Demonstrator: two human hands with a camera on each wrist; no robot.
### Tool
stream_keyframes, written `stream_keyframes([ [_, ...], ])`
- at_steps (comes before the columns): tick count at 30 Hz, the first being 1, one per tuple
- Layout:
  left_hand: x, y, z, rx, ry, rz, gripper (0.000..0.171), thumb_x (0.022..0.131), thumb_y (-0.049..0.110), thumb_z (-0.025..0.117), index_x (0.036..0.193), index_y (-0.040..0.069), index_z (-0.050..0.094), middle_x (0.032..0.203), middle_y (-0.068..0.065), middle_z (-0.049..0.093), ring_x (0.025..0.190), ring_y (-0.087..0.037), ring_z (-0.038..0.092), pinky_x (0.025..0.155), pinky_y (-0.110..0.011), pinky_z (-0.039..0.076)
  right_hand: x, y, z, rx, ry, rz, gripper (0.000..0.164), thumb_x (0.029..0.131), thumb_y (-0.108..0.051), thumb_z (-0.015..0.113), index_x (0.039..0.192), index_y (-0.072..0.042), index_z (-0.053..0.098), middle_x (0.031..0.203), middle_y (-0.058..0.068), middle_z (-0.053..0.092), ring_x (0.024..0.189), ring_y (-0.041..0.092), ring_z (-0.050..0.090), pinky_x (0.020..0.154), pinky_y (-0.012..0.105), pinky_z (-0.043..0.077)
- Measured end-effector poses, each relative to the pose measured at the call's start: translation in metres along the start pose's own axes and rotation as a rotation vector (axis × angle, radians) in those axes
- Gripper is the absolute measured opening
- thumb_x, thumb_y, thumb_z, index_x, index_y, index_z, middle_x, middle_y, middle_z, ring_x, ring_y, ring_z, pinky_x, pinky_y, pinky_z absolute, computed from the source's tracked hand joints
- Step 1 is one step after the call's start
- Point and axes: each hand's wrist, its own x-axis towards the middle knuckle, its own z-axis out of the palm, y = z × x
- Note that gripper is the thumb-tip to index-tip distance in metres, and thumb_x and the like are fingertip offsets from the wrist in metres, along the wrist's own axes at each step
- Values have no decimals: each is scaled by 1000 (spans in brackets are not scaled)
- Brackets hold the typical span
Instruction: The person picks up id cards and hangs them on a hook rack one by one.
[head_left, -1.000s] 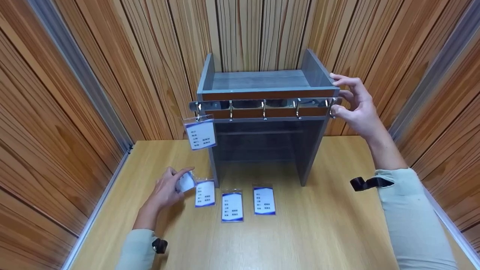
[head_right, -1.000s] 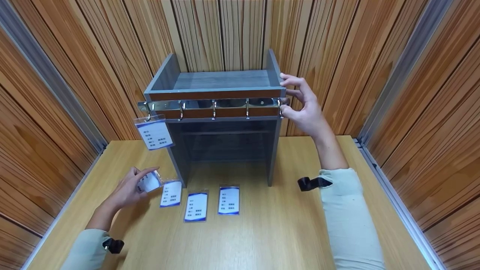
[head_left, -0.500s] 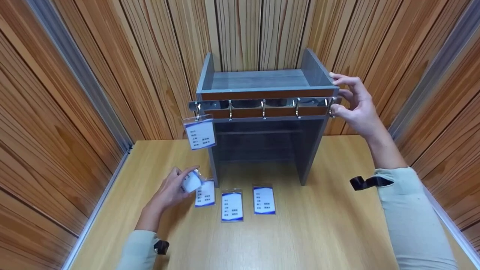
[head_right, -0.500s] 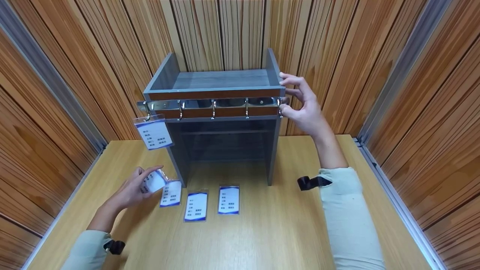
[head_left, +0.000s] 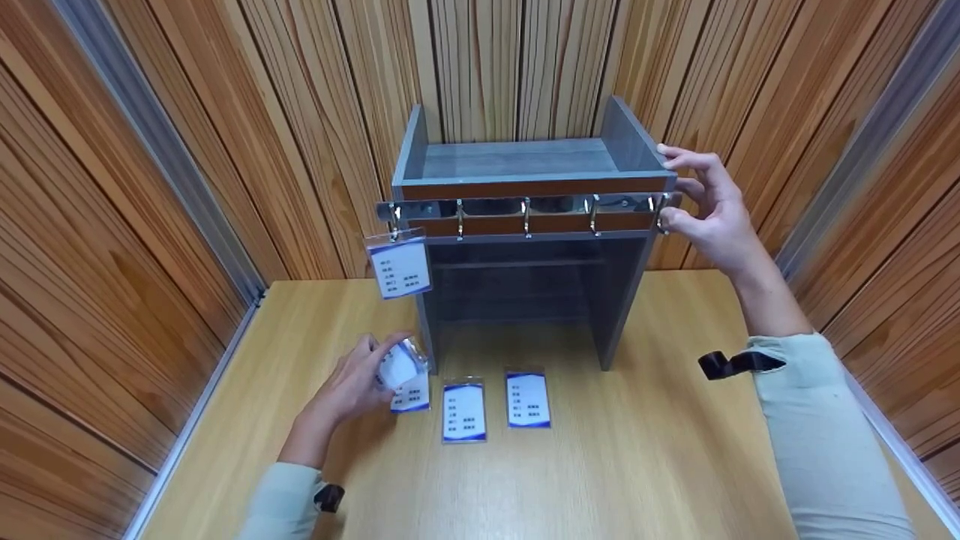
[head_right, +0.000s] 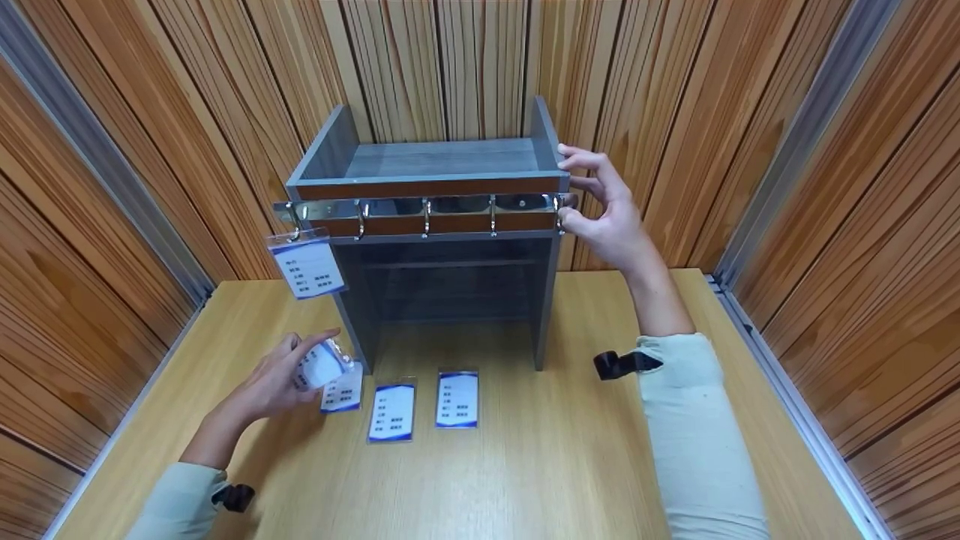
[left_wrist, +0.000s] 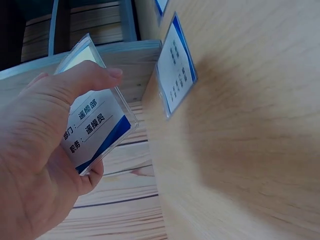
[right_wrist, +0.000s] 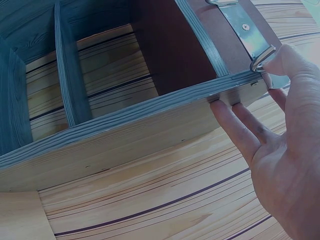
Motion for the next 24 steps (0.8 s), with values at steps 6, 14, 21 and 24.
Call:
stream_keyframes([
  [6,0,12,2,20,3,16,104,87,1,93,169,44,45,127,-9,56,109,-23,57,85,-34,51,0,0,1,28,6,-1,52,98,20,57,148,5,52,171,4,51,136,27,65,90,26,69],
  [14,1,21,8,20,16,38,108,87,3,93,168,53,42,125,-9,57,105,-24,58,82,-34,53,-1,2,1,7,1,-6,51,100,18,59,148,3,53,172,3,51,138,25,65,92,25,68],
  [21,7,19,19,25,75,96,107,88,12,95,168,55,38,127,-13,60,102,-26,61,81,-37,56,0,2,1,0,1,-4,51,100,17,59,149,3,53,172,4,50,139,25,64,93,25,67],
  [24,3,36,17,22,97,72,103,88,10,94,168,48,40,132,-16,63,106,-30,65,87,-42,59,1,1,0,-10,11,11,51,100,16,59,149,2,53,173,3,50,139,24,63,94,25,67],
])
